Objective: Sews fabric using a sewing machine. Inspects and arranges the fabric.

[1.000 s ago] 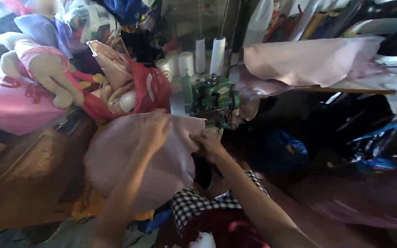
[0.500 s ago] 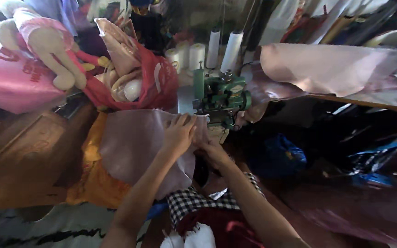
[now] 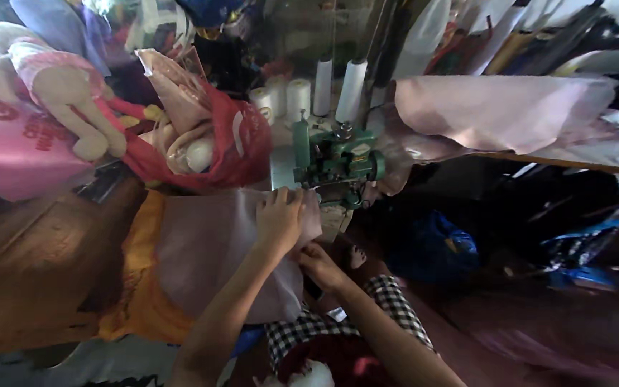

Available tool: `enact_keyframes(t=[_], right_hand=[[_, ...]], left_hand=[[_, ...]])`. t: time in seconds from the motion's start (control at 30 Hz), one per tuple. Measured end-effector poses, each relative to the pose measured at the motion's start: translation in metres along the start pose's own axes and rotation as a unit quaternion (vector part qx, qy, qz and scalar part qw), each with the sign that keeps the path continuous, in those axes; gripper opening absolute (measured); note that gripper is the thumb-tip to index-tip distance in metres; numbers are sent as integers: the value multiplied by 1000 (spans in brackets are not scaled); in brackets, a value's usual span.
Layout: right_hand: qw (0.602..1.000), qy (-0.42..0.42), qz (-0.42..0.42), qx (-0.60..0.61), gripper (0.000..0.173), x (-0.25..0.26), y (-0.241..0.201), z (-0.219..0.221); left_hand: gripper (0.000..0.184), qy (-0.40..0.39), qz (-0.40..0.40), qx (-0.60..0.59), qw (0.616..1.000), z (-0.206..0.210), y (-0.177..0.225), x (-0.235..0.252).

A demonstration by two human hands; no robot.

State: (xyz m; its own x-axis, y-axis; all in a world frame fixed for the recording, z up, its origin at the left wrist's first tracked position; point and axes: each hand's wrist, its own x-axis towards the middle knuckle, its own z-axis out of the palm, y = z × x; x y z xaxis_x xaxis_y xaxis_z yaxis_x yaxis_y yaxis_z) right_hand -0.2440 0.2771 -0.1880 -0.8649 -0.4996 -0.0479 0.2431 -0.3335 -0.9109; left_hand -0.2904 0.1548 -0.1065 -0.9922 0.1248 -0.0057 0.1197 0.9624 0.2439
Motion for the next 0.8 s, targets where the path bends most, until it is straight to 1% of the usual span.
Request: enact_keyframes(t=[0.1, 0.2, 0.37, 0.53, 0.8], right_hand=[[998, -7, 22, -62, 14, -6, 4, 7], [995, 10, 16, -97, 8, -7, 13, 6], [997, 28, 17, -75, 11, -12, 13, 14], [995, 53, 50, -62, 12, -11, 19, 17], [995, 76, 40, -58, 13, -6, 10, 22]], left_hand=[[45, 3, -8, 10, 1000, 1, 3, -2], [47, -7, -23, 28, 999, 3, 6, -3], [46, 20, -20, 39, 999, 9, 6, -3], [47, 41, -15, 50, 998, 14, 6, -3], [47, 45, -9, 29, 999, 14, 0, 7]])
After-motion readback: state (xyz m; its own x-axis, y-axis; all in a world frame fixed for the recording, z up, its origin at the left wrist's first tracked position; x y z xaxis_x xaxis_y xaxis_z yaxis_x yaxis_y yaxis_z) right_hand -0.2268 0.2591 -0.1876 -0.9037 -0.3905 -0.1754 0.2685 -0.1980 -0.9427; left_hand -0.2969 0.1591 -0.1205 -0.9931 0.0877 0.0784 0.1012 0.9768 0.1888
